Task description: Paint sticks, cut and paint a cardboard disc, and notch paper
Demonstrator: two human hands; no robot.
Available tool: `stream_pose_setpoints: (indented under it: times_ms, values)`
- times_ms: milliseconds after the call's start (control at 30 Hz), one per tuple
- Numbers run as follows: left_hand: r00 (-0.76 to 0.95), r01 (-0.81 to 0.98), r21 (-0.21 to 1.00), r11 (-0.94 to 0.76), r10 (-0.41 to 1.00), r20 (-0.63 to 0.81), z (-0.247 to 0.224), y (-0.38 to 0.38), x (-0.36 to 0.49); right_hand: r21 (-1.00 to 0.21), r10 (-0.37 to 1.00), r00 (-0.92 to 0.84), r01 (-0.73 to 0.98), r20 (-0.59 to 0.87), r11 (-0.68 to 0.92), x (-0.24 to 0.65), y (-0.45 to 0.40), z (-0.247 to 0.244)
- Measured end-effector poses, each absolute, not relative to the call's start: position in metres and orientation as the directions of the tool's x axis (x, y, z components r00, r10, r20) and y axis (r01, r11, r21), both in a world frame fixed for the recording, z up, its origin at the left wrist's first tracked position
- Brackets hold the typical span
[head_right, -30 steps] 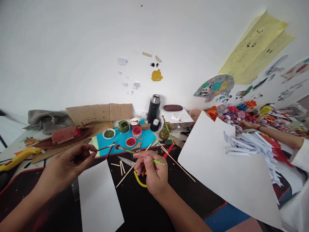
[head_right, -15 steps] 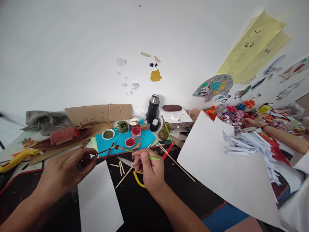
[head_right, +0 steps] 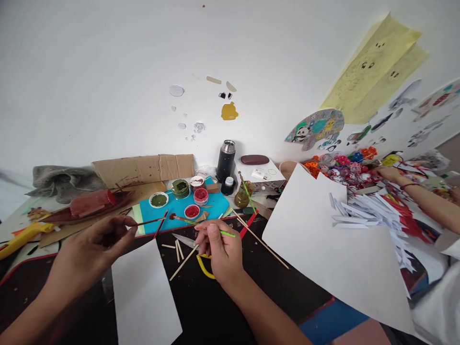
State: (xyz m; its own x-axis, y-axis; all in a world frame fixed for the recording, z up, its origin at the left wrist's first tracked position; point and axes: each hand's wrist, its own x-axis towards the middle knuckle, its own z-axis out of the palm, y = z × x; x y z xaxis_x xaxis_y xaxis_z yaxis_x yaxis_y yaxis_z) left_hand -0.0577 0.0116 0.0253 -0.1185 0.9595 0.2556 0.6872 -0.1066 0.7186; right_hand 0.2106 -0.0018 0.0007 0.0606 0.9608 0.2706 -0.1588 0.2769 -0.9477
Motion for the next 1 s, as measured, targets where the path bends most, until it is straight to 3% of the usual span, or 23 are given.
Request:
stream_pose_setpoints:
  times_ms: [100, 267, 600, 800, 1000]
  values:
    - [-0.192, 0.536, 0.843, 0.042, 0.979, 0.073, 0.029, 0.015, -0.056, -0.938, 0.951, 0.022, -0.155, 0.310, 0.309, 0.211, -0.005, 0.002]
    - [-0.194, 0.357, 0.926, 0.127, 0.979, -0.060, 0.026, 0.022, -0.054, -0.909, 0.920, -0.009, -0.159, 0.391, 0.385, 0.207, -0.010, 0.005]
    - [-0.188, 0.250, 0.946, 0.209, 0.968, -0.164, 0.009, 0.026, -0.052, -0.907, 0.907, -0.073, -0.113, 0.414, 0.405, 0.208, -0.011, 0.004]
    - [-0.180, 0.088, 0.971, 0.221, 0.962, -0.203, 0.003, 0.028, -0.049, -0.927, 0.931, 0.029, -0.089, 0.363, 0.364, 0.214, -0.009, -0.001]
    - [-0.185, 0.029, 0.968, 0.251, 0.953, -0.242, -0.005, 0.030, -0.041, -0.897, 0.896, -0.044, -0.054, 0.442, 0.440, 0.218, -0.015, 0.004]
